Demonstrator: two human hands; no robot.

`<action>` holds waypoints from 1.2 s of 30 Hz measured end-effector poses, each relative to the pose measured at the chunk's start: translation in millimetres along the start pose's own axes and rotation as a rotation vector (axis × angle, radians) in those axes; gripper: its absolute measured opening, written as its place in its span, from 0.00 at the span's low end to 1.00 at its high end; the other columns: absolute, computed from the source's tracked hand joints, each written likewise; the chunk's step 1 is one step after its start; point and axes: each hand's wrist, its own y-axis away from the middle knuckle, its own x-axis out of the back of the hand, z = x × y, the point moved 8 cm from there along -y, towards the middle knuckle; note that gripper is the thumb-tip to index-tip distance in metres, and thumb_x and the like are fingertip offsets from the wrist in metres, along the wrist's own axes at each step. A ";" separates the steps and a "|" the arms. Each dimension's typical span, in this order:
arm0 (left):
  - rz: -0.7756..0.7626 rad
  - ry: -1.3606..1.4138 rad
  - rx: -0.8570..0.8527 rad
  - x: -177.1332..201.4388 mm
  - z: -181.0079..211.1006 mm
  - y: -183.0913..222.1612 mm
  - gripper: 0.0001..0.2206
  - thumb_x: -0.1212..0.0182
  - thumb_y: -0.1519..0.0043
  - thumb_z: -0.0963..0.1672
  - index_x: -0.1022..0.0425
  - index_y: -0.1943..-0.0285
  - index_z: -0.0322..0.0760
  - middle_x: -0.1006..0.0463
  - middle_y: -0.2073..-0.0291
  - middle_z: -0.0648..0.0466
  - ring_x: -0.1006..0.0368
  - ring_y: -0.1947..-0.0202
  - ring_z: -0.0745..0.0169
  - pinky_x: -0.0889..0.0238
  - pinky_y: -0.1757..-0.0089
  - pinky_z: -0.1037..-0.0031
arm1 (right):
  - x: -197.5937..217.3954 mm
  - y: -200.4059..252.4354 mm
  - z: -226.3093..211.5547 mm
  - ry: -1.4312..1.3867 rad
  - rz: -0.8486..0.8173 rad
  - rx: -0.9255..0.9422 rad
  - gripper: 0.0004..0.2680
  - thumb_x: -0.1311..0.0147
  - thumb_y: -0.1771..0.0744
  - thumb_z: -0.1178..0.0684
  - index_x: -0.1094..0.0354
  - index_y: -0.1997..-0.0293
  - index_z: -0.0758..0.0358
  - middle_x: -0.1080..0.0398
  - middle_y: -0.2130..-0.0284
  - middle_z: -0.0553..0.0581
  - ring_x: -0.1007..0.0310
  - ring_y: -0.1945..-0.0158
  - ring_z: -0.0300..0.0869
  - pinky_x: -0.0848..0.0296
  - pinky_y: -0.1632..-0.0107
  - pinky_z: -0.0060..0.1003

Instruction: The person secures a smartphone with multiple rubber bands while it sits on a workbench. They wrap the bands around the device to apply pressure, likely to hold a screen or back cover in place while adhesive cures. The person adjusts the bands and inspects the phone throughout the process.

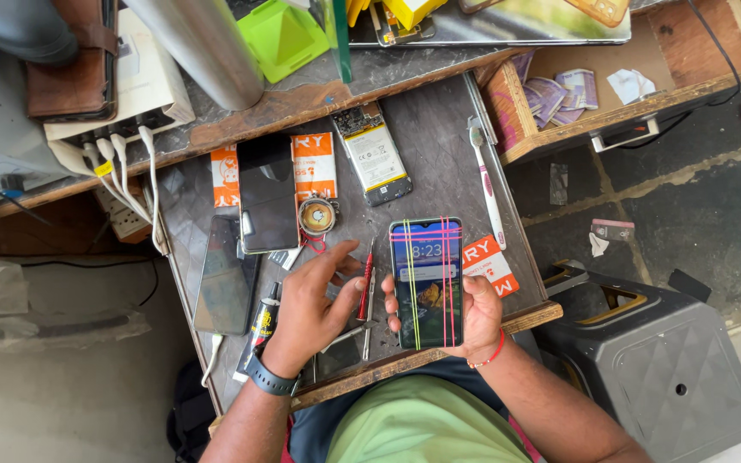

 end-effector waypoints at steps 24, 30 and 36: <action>-0.049 0.027 -0.004 -4.7 4.0 -0.9 0.17 0.37 0.38 0.41 0.27 0.40 0.32 0.17 0.66 0.48 0.17 0.64 0.53 0.27 0.62 0.68 | -8.8 -1.9 0.6 0.025 0.001 -0.026 0.32 0.48 0.34 0.36 0.49 0.27 0.72 0.37 0.38 0.74 0.31 0.40 0.59 0.29 0.39 0.56; -0.041 0.012 -0.005 -4.7 3.4 -0.3 0.16 0.36 0.38 0.41 0.26 0.41 0.31 0.17 0.66 0.48 0.17 0.64 0.53 0.27 0.62 0.68 | -8.0 -1.3 1.1 0.041 0.007 -0.024 0.33 0.48 0.33 0.35 0.49 0.28 0.75 0.37 0.38 0.74 0.31 0.40 0.58 0.29 0.40 0.56; -0.040 0.003 -0.014 -4.2 4.0 -0.2 0.16 0.36 0.39 0.40 0.25 0.42 0.31 0.17 0.65 0.47 0.17 0.64 0.52 0.27 0.62 0.67 | -10.6 -0.9 0.2 0.062 0.011 -0.013 0.32 0.49 0.33 0.36 0.49 0.27 0.74 0.38 0.39 0.74 0.32 0.41 0.57 0.29 0.40 0.54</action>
